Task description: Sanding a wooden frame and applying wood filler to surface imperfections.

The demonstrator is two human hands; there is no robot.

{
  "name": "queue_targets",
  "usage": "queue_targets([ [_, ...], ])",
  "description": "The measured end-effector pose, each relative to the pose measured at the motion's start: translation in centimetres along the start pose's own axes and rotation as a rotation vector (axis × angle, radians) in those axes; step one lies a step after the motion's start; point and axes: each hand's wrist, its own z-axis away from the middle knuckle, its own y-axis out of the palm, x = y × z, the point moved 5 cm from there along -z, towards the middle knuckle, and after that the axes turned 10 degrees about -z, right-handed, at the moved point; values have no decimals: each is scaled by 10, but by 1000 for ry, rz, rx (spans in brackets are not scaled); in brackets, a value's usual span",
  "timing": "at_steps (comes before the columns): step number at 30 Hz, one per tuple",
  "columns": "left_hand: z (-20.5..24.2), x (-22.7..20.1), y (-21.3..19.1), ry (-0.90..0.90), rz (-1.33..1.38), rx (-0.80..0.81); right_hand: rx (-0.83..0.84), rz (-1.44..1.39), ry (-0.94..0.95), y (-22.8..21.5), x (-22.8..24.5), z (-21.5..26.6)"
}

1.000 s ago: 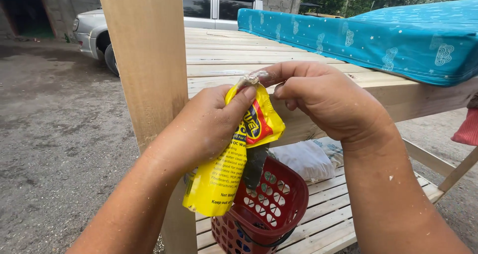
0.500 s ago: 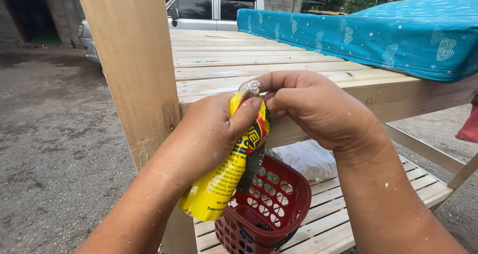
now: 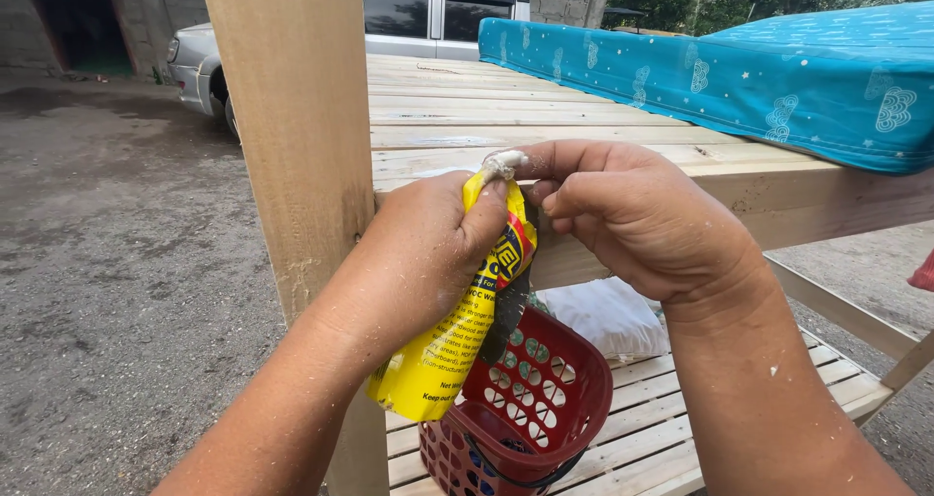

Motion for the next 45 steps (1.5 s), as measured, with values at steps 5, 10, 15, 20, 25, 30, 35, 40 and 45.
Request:
queue_targets([
  [5, -5, 8, -5, -53, 20, -40, -14, 33, -46, 2, 22, -22],
  [10, -14, 18, 1, -218, 304, 92, -44, 141, 5, -12, 32, -126],
  [15, -18, 27, 9, -94, 247, 78, -148, 823, 275, -32, -17, -211],
  [20, -15, 22, 5, -91, 248, 71, -106, 1071, 374, -43, -45, -229],
  [25, -15, 22, 5, -122, 248, 80, -167, 1359, 405, -30, -34, -211],
  [30, -16, 22, 3, -140, 171, 73, -12, 1574, 368, -8, -37, -213],
  [35, -18, 24, 5, -73, 191, 40, 159, 1724, 263, 5, -46, -228],
  [40, -18, 23, 5, -57, 178, 36, -123, 1691, 360, -30, -29, -209],
  [45, -18, 23, 7, -89, 163, 54, -170, 1665, 428, -19, -21, -196],
])
